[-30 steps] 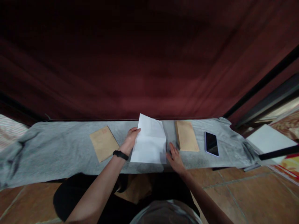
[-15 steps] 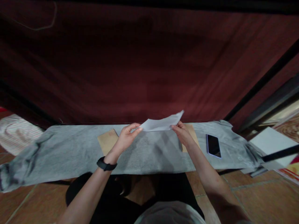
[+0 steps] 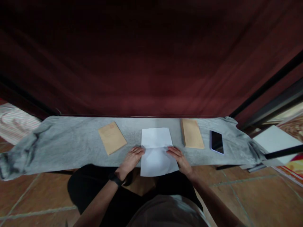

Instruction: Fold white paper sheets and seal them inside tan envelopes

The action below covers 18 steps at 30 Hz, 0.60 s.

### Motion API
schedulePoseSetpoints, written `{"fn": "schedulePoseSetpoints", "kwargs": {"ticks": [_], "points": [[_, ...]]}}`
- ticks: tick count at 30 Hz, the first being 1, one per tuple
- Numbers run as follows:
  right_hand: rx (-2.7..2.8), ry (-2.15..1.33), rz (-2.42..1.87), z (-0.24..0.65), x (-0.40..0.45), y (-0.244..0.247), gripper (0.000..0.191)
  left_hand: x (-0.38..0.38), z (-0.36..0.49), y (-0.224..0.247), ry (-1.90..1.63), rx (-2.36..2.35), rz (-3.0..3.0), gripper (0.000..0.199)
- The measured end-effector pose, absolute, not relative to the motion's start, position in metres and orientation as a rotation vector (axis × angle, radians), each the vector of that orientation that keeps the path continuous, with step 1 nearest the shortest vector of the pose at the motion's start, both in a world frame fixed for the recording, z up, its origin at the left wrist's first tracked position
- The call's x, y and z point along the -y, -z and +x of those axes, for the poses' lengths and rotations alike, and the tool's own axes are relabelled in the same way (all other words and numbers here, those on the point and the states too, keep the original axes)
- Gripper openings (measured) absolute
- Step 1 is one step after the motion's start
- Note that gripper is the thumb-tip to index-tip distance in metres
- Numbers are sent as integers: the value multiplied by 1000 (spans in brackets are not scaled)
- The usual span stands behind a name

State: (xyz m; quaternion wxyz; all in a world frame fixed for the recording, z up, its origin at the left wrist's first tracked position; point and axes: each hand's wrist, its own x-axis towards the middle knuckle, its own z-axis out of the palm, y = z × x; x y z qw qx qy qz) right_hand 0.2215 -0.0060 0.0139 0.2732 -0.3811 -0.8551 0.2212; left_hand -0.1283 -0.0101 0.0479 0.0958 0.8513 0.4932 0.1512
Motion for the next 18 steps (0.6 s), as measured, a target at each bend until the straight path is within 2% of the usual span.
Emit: {"fn": "schedulePoseSetpoints", "kwargs": {"ticks": [5,8,13,18], "points": [[2440,-591,-1015,225,4,-13,63,-9,-116,-53,-450,-1408,2440,43],[2475,-576,-1036,223,2,-12,62,-27,-76,-52,-466,-1335,2445,44],[2480,-516,-1078,221,0,-5,58,-53,-7,-25,-302,-1352,2557,50],[2472,-513,-1047,223,-2,3,58,-81,-17,-7,-313,-1502,2611,52]]}}
